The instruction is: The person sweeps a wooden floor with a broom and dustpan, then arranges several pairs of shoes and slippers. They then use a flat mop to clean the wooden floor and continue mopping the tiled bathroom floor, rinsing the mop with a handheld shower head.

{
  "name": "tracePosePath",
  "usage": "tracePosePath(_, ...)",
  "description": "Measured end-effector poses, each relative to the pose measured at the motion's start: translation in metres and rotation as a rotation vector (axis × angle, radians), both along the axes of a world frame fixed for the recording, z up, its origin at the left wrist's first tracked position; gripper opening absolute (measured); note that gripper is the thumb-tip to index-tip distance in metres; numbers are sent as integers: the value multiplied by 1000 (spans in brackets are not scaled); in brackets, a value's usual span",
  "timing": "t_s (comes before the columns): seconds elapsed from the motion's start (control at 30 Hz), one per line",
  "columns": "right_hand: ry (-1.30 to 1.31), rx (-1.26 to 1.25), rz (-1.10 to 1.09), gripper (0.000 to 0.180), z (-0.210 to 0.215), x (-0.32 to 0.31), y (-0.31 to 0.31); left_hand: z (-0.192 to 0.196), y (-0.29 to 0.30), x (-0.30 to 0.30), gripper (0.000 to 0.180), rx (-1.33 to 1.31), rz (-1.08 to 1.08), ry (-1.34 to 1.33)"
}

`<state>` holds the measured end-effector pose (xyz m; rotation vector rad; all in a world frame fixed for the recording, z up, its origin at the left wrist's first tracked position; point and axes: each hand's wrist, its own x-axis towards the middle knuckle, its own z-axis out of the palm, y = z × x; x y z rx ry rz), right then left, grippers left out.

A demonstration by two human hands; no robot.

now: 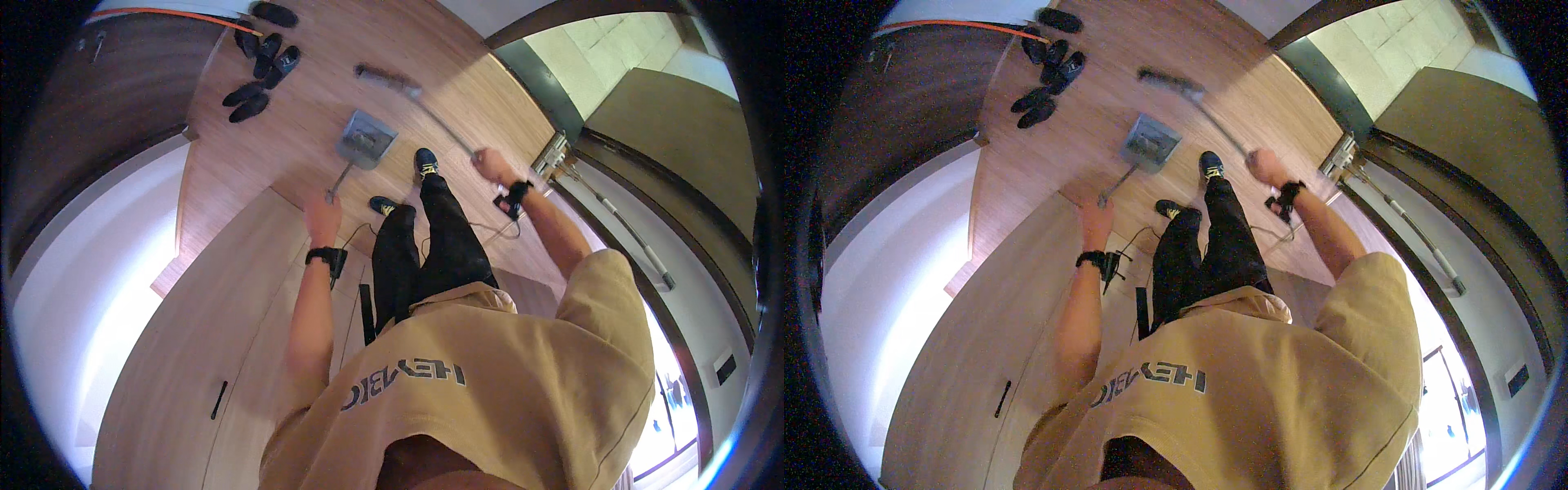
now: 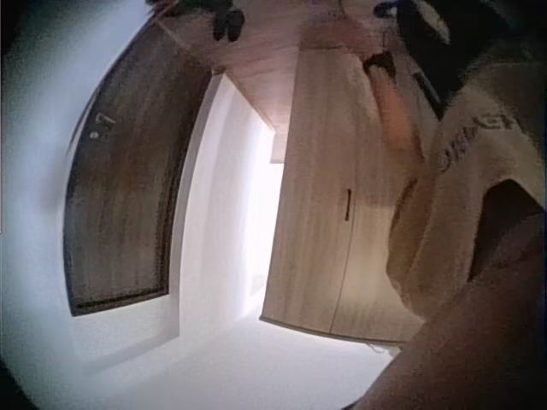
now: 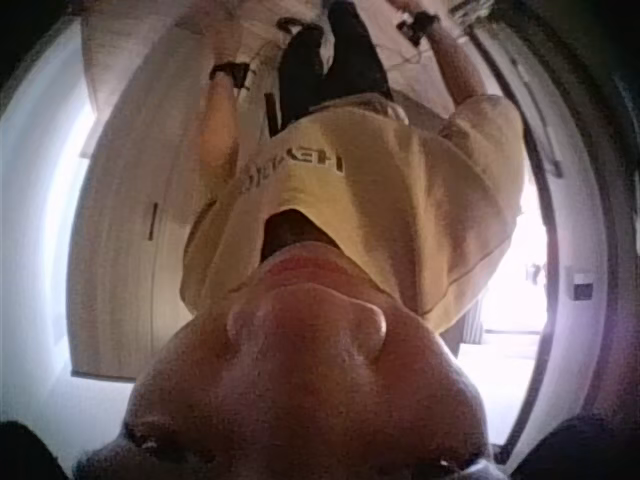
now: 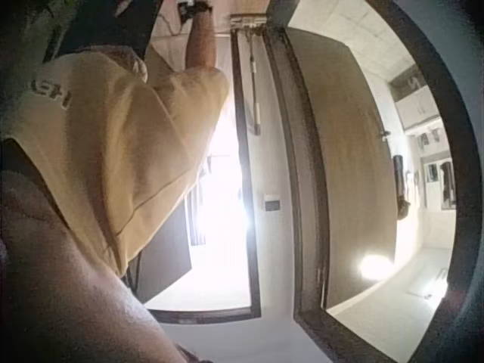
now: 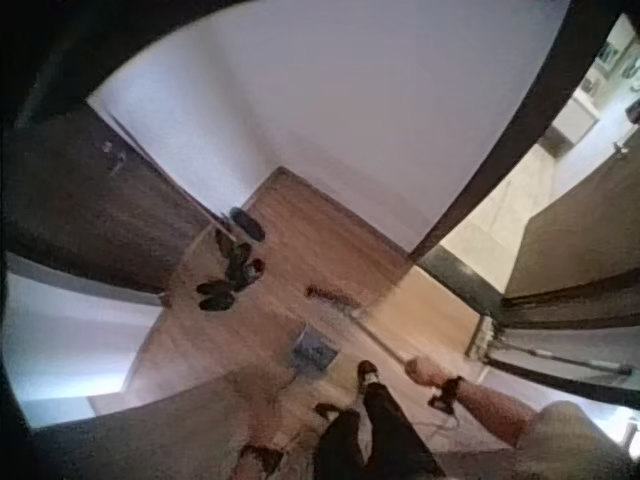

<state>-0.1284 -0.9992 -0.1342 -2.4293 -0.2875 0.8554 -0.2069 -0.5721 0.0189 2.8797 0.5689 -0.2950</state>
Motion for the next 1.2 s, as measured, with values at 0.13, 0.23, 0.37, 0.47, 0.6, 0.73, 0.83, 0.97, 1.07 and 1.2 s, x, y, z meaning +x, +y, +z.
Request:
tracePosePath(0.13,-115,-87,-132,24,-56,105,-2,-8,-4,-25,37,-24,77,257)
tracePosePath(0.23,-151,-298,-33,21,-79,170,18,-20,-4,-31,38,-190,161,244)
tracePosePath(0.37,3,-217,118,22,-78,148,55,-31,-1,-23,37,-135,130,263)
tracePosePath(0.47,237,-176,105,24,-66,77,78,-32,2,-16,36,-129,170,256)
tracePosePath(0.6,559,1,-57,18,-39,12,86,-30,7,-14,35,-137,151,190)
tracePosePath(0.73,647,158,-45,22,1,5,62,-25,15,-33,35,-129,192,180)
tracePosePath(0.83,695,212,-166,28,27,-2,27,-14,22,-64,36,-120,201,118)
tracePosePath(0.97,475,97,-308,34,24,-11,-29,1,28,-112,36,-94,175,248)
tracePosePath(1.07,154,-128,-119,32,-16,5,-59,2,33,-139,37,-111,119,337)
tracePosePath(1.2,188,-234,-213,29,-80,21,-62,-15,34,-155,39,-108,3,339)
